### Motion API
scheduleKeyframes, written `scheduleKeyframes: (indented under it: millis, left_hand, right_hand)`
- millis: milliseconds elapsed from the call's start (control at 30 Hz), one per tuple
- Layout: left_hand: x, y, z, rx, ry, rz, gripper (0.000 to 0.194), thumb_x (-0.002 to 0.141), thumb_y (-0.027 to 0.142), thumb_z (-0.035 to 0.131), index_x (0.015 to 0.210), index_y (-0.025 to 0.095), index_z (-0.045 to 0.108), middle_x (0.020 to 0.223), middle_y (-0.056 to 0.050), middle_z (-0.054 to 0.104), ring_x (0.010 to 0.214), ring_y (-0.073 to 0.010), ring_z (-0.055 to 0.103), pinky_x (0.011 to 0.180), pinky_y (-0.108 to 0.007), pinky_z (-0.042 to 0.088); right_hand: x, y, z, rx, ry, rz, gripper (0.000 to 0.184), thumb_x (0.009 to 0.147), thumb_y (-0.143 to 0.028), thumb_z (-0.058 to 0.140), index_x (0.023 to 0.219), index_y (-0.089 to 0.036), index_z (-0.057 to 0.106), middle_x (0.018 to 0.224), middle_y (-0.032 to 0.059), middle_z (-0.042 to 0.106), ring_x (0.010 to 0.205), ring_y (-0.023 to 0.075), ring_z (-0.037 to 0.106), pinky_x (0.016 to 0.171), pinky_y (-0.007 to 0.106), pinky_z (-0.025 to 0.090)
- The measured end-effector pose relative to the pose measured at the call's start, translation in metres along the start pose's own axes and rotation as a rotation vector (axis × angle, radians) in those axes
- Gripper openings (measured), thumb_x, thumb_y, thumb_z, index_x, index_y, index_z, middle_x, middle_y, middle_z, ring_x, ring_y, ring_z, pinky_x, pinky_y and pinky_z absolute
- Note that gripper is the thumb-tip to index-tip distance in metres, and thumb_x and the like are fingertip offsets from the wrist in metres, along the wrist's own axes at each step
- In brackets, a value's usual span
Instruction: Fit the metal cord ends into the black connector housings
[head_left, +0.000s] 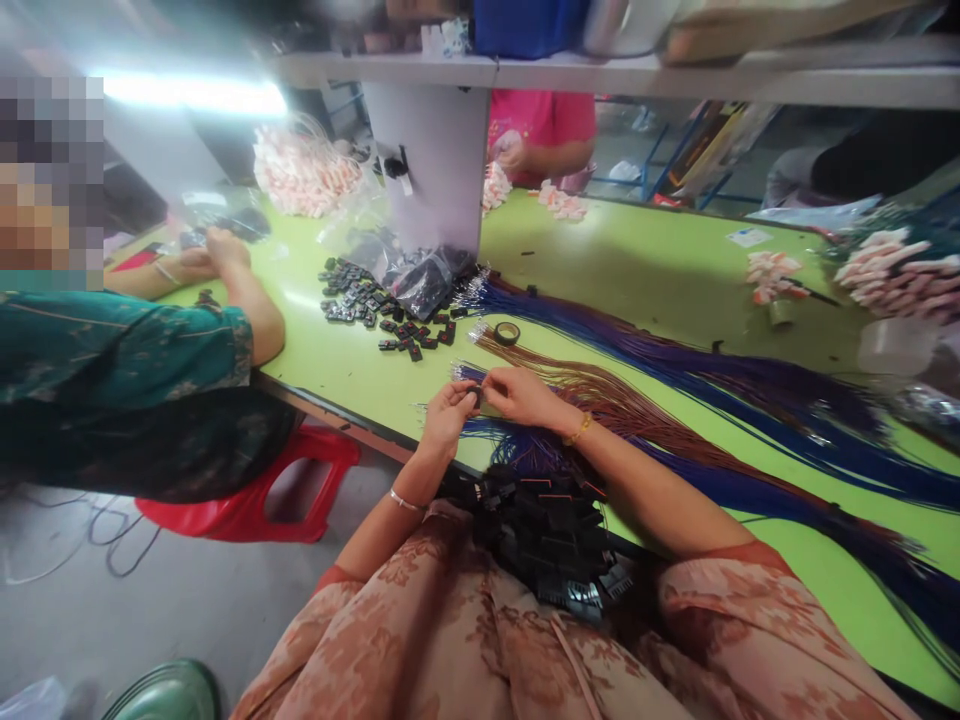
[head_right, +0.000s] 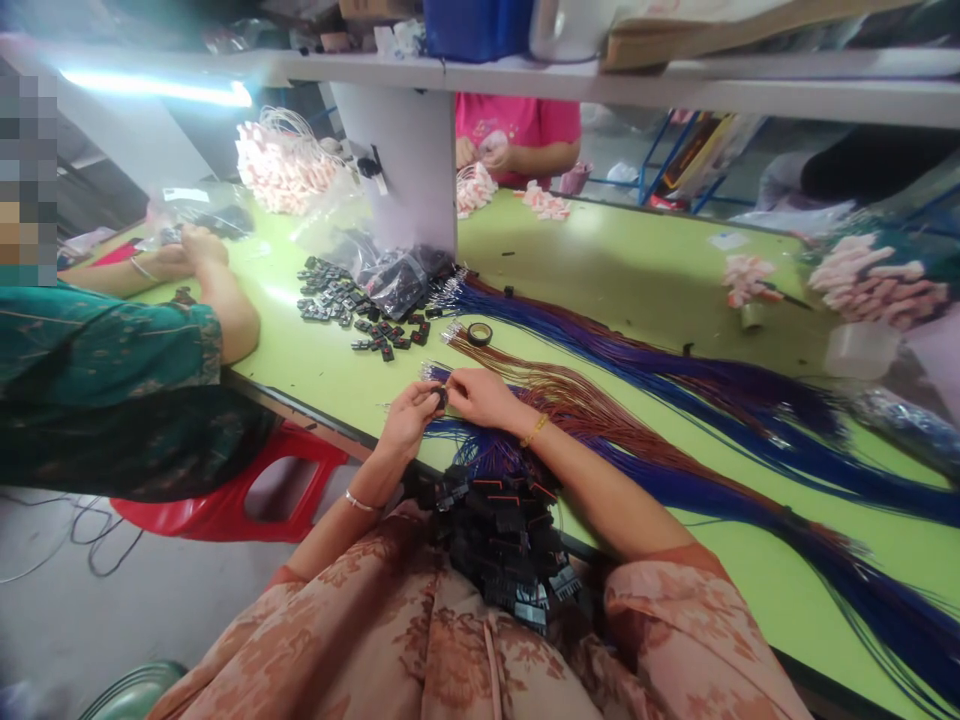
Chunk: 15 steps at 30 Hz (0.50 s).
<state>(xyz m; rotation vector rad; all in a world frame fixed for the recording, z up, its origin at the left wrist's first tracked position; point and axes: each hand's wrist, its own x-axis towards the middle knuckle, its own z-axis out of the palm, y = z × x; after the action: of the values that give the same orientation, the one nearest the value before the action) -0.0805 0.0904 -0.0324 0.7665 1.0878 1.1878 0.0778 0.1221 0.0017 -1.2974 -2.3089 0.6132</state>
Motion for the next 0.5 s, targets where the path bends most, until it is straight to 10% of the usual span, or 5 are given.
scheduleKeyframes:
  millis: [133, 233, 333, 500]
  left_hand:
    - [-0.041, 0.017, 0.030, 0.359, -0.117, 0.411, 0.021, 0.081, 0.025, 0.061, 0.102, 0.020, 0.066, 0.101, -0.008, 0.065, 0.092, -0.0192, 0.060, 0.085, -0.033, 0.047]
    - [-0.074, 0.015, 0.064, 0.723, -0.525, 0.640, 0.029, 0.089, 0.030, 0.050, 0.112, 0.020, 0.064, 0.106, -0.011, 0.066, 0.101, -0.0221, 0.059, 0.093, -0.035, 0.045]
    - [-0.092, -0.002, 0.089, 1.055, -0.886, 0.759, 0.052, 0.087, 0.050, 0.049, 0.123, 0.013, 0.057, 0.105, -0.015, 0.067, 0.096, -0.0257, 0.062, 0.087, -0.040, 0.048]
    - [-0.098, -0.019, 0.088, 1.019, -1.023, 0.892, 0.053, 0.086, 0.057, 0.047, 0.113, 0.014, 0.062, 0.104, -0.017, 0.066, 0.102, -0.0267, 0.060, 0.091, -0.041, 0.046]
  right_hand:
    - [0.013, 0.002, -0.031, 0.048, 0.008, 0.064, 0.026, 0.085, -0.030, 0.045, 0.076, -0.013, 0.063, 0.067, 0.0009, 0.060, 0.060, 0.0106, 0.046, 0.058, 0.022, 0.029]
    - [0.025, -0.008, -0.036, -0.008, -0.155, -0.006, 0.022, 0.082, -0.027, 0.049, 0.074, -0.013, 0.065, 0.067, 0.0015, 0.063, 0.059, 0.0105, 0.047, 0.057, 0.023, 0.030]
    - [0.033, -0.026, -0.017, -0.147, -0.346, -0.081, 0.017, 0.077, -0.019, 0.052, 0.074, -0.014, 0.068, 0.072, 0.0050, 0.068, 0.061, 0.0124, 0.050, 0.058, 0.024, 0.032]
    - [0.035, -0.044, 0.028, -0.298, -0.321, 0.045, 0.020, 0.080, -0.023, 0.052, 0.084, -0.015, 0.070, 0.087, 0.0119, 0.071, 0.075, 0.0199, 0.061, 0.060, 0.026, 0.036]
